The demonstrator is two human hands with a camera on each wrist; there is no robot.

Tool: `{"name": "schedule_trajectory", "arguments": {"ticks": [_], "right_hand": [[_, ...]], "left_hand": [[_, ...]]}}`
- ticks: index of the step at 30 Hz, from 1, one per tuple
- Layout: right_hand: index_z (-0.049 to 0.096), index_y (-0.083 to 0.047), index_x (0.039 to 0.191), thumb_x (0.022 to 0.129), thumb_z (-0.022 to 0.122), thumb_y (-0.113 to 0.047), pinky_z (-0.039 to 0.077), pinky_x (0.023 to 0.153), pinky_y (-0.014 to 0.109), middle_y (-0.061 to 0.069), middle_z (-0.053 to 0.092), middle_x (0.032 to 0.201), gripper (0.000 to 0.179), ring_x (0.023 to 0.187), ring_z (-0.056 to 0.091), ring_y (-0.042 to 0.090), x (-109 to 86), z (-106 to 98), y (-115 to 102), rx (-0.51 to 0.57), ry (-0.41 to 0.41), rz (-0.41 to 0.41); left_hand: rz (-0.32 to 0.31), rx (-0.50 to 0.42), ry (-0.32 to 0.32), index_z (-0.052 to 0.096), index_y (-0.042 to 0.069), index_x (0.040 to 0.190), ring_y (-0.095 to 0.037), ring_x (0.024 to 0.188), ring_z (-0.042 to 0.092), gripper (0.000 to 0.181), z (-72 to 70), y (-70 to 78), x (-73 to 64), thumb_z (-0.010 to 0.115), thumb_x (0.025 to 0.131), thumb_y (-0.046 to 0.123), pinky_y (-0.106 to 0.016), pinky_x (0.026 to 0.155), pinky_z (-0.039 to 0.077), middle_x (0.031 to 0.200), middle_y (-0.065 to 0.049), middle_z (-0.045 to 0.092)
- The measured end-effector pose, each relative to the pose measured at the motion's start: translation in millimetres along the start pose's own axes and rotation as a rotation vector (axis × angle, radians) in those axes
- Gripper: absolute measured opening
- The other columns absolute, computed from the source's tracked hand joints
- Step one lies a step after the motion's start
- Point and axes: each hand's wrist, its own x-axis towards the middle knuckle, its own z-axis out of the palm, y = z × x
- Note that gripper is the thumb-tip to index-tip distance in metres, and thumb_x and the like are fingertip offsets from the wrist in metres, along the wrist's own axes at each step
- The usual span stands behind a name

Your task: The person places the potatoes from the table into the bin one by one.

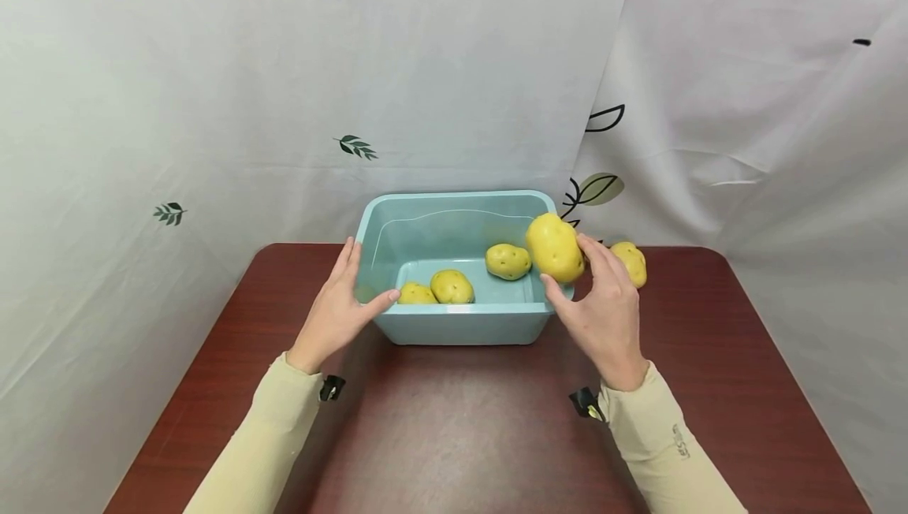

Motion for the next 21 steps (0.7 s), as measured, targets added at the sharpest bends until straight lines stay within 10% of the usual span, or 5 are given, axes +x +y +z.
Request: {"name": "schedule_trajectory", "arguments": {"ticks": [21], "right_hand": [[0.064, 0.003, 0.129, 0.071, 0.089, -0.015, 0.040, 0.079, 0.019, 0.019, 0.067, 0.120, 0.065, 0.091, 0.059, 0.028, -1.8, 9.0, -4.0, -0.031, -0.078, -0.031]], "left_hand": [[0.000, 0.006, 0.001, 0.012, 0.006, 0.161, -0.028, 0.151, 0.023, 0.114, 0.6, -1.3, 0.6, 0.061, 0.084, 0.074, -0.054, 0.112, 0.034, 0.169, -0.002, 0.000]]}}
